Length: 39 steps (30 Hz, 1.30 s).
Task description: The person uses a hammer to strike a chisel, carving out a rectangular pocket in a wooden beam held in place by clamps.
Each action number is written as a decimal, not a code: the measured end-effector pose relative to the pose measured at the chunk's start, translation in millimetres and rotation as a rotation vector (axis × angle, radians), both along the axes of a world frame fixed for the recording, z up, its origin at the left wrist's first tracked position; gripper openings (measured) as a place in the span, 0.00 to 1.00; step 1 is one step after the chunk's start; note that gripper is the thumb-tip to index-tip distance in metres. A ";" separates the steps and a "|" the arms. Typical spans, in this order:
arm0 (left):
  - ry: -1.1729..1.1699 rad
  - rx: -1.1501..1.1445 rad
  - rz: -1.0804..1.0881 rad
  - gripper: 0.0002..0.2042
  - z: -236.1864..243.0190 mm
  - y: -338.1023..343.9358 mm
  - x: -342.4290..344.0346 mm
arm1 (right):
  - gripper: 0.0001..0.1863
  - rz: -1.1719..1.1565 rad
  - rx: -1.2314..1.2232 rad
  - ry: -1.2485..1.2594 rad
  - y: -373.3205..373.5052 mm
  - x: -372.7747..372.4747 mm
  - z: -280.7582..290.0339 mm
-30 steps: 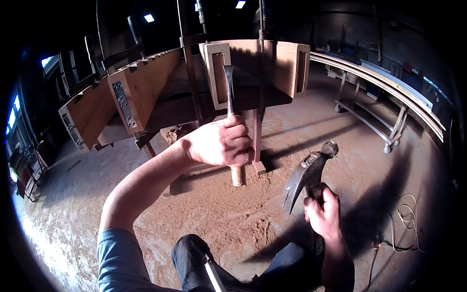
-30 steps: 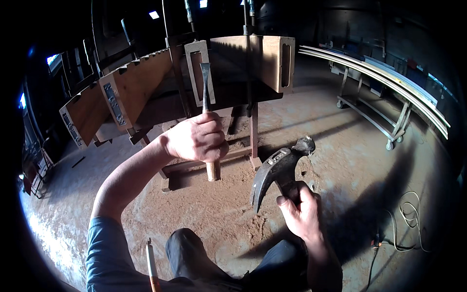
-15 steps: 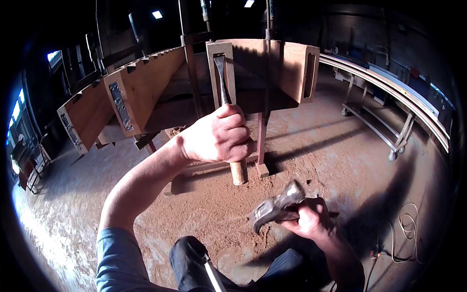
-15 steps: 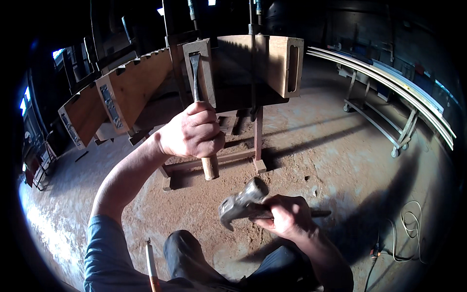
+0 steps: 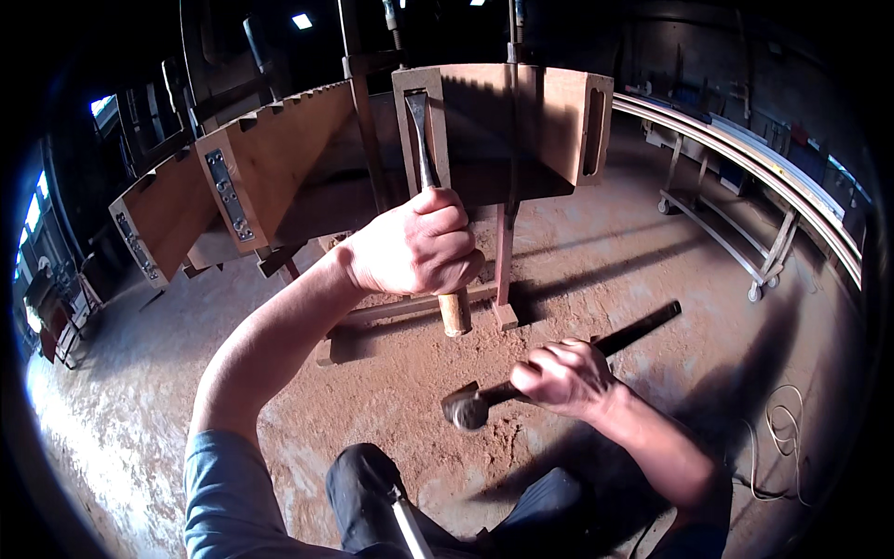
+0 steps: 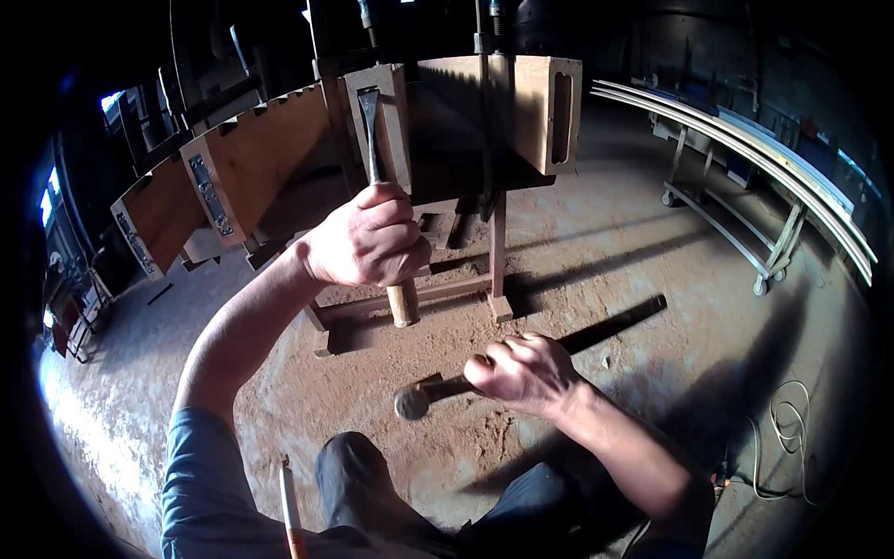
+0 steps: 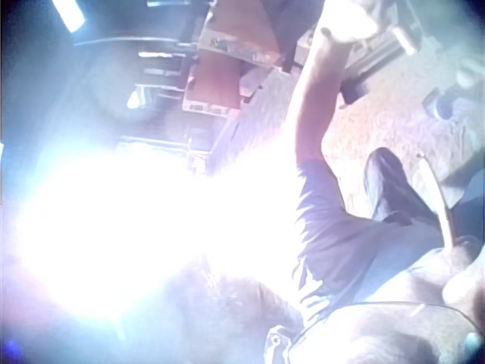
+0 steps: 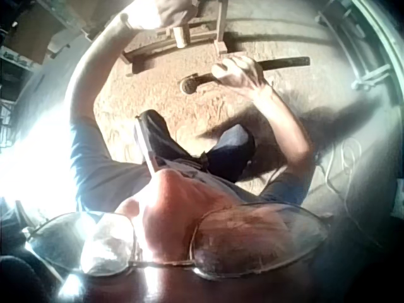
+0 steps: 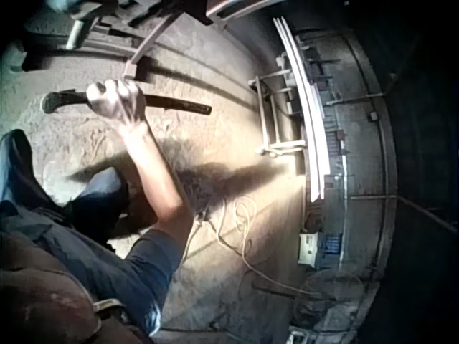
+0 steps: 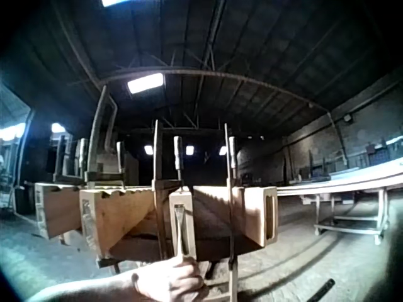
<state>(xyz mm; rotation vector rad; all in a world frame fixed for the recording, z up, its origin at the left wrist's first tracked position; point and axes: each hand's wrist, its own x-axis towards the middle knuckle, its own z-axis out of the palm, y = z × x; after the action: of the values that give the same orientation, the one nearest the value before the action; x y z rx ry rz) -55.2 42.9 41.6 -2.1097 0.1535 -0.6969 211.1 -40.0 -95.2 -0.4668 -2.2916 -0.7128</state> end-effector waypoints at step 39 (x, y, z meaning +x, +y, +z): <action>0.024 0.042 0.013 0.07 13.2 -7.2 2.0 | 0.16 -0.443 -0.145 -0.025 5.0 6.2 22.0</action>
<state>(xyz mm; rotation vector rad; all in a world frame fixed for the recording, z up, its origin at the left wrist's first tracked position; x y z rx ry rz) -53.2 35.7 54.9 -2.0776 0.1658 -0.6552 217.3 -35.0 -73.2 -1.0599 -2.2936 -0.7642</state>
